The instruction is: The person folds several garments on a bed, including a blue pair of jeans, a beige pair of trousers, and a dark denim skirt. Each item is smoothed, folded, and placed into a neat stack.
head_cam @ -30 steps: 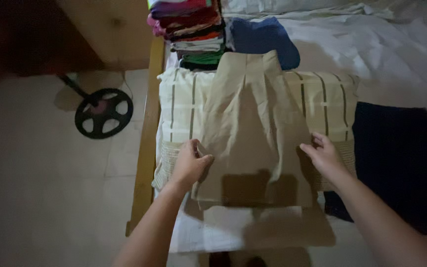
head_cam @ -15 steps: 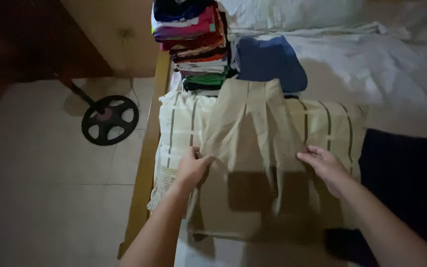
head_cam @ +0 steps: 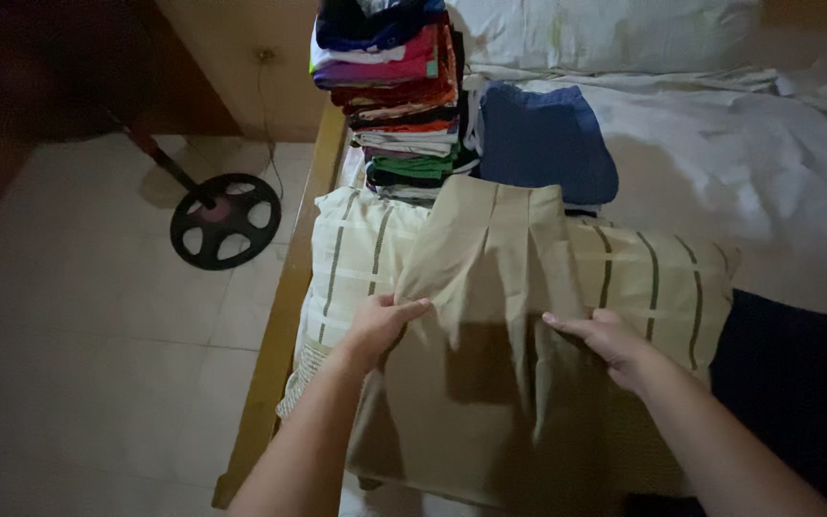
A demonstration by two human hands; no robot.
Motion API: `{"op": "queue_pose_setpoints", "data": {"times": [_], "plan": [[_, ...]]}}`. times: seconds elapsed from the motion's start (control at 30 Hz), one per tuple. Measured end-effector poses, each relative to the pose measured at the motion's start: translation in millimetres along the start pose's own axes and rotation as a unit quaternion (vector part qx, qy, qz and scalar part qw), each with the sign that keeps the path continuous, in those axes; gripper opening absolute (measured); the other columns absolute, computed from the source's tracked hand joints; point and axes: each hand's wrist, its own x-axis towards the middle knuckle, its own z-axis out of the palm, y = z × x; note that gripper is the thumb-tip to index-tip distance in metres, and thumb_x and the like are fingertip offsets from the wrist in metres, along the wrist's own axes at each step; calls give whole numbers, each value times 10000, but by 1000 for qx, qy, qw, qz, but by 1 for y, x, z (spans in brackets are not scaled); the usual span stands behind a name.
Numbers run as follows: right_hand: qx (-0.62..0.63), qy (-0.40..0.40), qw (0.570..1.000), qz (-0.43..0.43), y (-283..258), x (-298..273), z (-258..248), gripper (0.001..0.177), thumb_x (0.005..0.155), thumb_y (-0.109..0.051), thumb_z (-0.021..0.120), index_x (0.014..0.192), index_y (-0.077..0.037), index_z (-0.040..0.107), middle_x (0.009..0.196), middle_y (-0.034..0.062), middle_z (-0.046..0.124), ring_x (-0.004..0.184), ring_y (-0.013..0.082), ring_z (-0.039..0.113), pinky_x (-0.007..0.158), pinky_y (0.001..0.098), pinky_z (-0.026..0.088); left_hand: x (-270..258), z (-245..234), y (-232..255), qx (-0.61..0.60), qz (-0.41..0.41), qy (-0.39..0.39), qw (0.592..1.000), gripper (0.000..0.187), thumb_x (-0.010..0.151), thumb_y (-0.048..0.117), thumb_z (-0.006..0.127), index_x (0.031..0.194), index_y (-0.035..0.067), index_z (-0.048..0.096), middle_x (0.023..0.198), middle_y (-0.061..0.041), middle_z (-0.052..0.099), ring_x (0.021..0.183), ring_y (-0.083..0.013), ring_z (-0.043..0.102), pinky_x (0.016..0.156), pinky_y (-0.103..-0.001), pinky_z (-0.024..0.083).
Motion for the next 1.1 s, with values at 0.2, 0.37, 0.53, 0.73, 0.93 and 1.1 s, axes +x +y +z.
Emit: {"op": "queue_pose_setpoints", "data": {"times": [0.2,0.37,0.53,0.73,0.93,1.1], "plan": [[5,-6,1000,6,-1,4,-5,717,796,-391,764,1339,45,593,1339,237,664,1213,369,640,1047,513,501,-10,-1,22,53,18,14,998,420,817,308,799,1051,-38,761,876,-125,754,733,-224,705,674,-378,568],[31,22,999,-39,-26,0,-24,772,829,-346,774,1409,77,492,1447,240,573,1279,351,588,1094,494,471,-17,-2,61,64,12,45,997,368,835,298,799,1052,26,679,878,-100,728,767,-210,703,683,-379,575],[49,89,992,-71,-84,-14,-35,698,906,-329,748,1428,27,450,1438,218,556,1287,324,558,1072,490,444,-13,-3,113,116,94,57,987,369,867,296,805,975,-34,679,859,-133,675,746,-233,630,643,-412,515],[118,40,973,-197,-158,-38,-43,626,869,-252,754,1364,71,547,1357,214,636,1222,330,639,1032,458,530,-8,-5,189,58,173,39,983,372,844,300,794,985,-38,728,913,-153,753,792,-232,717,701,-401,581],[66,170,953,-243,-231,-49,-46,585,966,-222,729,1415,25,449,1328,208,574,1224,312,581,1053,479,465,1,-4,263,28,230,60,971,370,848,226,777,1120,-18,718,978,-147,763,836,-222,735,747,-374,600],[87,155,916,-359,-273,-58,-55,490,917,-125,701,1365,5,549,1316,149,688,1215,260,684,1108,391,530,8,-4,304,-37,322,23,946,347,886,183,755,1168,-13,702,1029,-114,776,878,-179,742,802,-331,616]]}}
